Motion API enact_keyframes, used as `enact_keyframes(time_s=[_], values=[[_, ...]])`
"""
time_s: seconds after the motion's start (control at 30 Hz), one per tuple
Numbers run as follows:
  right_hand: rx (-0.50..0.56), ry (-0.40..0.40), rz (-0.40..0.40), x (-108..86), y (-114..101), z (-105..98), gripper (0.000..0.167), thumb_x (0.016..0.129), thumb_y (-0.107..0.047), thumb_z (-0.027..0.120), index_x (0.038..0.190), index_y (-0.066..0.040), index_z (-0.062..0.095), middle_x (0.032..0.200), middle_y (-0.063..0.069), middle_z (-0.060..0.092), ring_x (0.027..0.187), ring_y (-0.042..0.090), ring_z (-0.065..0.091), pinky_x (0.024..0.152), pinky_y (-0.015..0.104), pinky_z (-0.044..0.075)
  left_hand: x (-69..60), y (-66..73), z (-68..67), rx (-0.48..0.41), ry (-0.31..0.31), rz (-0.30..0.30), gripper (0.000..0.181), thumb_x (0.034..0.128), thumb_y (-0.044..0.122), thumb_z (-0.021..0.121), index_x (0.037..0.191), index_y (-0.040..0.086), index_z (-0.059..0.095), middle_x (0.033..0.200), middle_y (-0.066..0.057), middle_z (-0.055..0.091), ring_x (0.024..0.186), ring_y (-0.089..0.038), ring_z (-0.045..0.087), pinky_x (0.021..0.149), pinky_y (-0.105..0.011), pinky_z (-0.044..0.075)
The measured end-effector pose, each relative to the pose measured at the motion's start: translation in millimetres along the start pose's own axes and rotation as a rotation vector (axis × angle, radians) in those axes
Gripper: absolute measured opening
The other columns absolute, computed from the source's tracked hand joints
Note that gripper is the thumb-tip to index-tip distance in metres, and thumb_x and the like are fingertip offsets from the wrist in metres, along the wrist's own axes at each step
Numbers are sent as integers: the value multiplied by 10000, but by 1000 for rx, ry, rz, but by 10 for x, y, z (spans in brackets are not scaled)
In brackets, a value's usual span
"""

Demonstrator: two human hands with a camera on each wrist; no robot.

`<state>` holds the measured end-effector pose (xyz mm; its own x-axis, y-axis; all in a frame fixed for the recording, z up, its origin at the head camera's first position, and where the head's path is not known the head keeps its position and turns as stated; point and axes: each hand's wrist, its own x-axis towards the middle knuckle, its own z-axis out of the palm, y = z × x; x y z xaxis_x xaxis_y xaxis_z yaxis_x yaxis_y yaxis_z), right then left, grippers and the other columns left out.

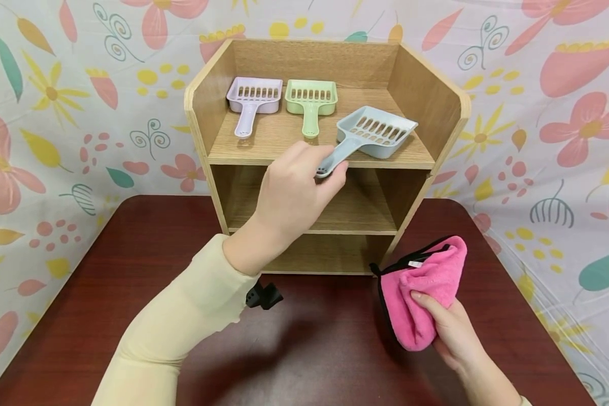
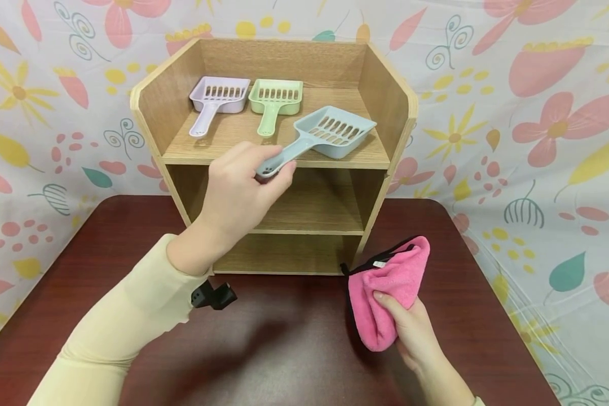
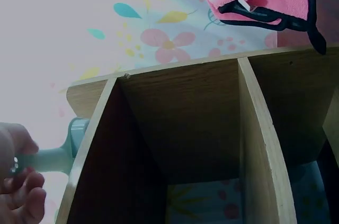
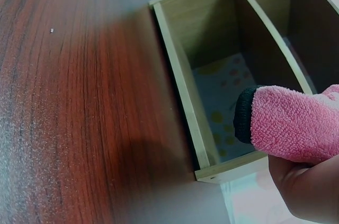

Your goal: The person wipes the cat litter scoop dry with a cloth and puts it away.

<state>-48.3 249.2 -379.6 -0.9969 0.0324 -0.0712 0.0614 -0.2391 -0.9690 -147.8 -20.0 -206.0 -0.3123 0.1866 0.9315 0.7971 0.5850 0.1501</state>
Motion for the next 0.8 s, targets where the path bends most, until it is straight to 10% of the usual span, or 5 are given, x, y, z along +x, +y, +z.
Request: enact_keyframes(time_s=[0.37, 0.67, 0.8], values=[[-1, -3, -2, 2, 0, -12, 214, 958, -40, 492, 1053, -191, 609, 985, -120, 677, 880, 11, 637, 767, 186, 520, 18, 67, -54, -317, -263, -162, 385, 824, 134, 622, 1161, -51, 638, 980, -117, 660, 659, -121, 572, 649, -177, 465], [0, -2, 3, 6, 13, -15, 205, 958, -44, 494, 1053, -188, 605, 981, -118, 675, 873, 14, 638, 764, 188, 521, 10, 113, -1, -379, -266, -30, 381, 862, 148, 660, 1193, -38, 627, 1088, -125, 644, 830, -137, 598, 635, -129, 481], [-4, 0, 4, 6, 16, -21, 206, 957, -43, 494, 1052, -189, 605, 981, -120, 674, 873, 13, 637, 763, 187, 520, 11, 107, 62, -288, -199, 92, 314, 881, 171, 662, 1140, -5, 671, 1084, -128, 648, 964, -180, 605, 829, -175, 484]])
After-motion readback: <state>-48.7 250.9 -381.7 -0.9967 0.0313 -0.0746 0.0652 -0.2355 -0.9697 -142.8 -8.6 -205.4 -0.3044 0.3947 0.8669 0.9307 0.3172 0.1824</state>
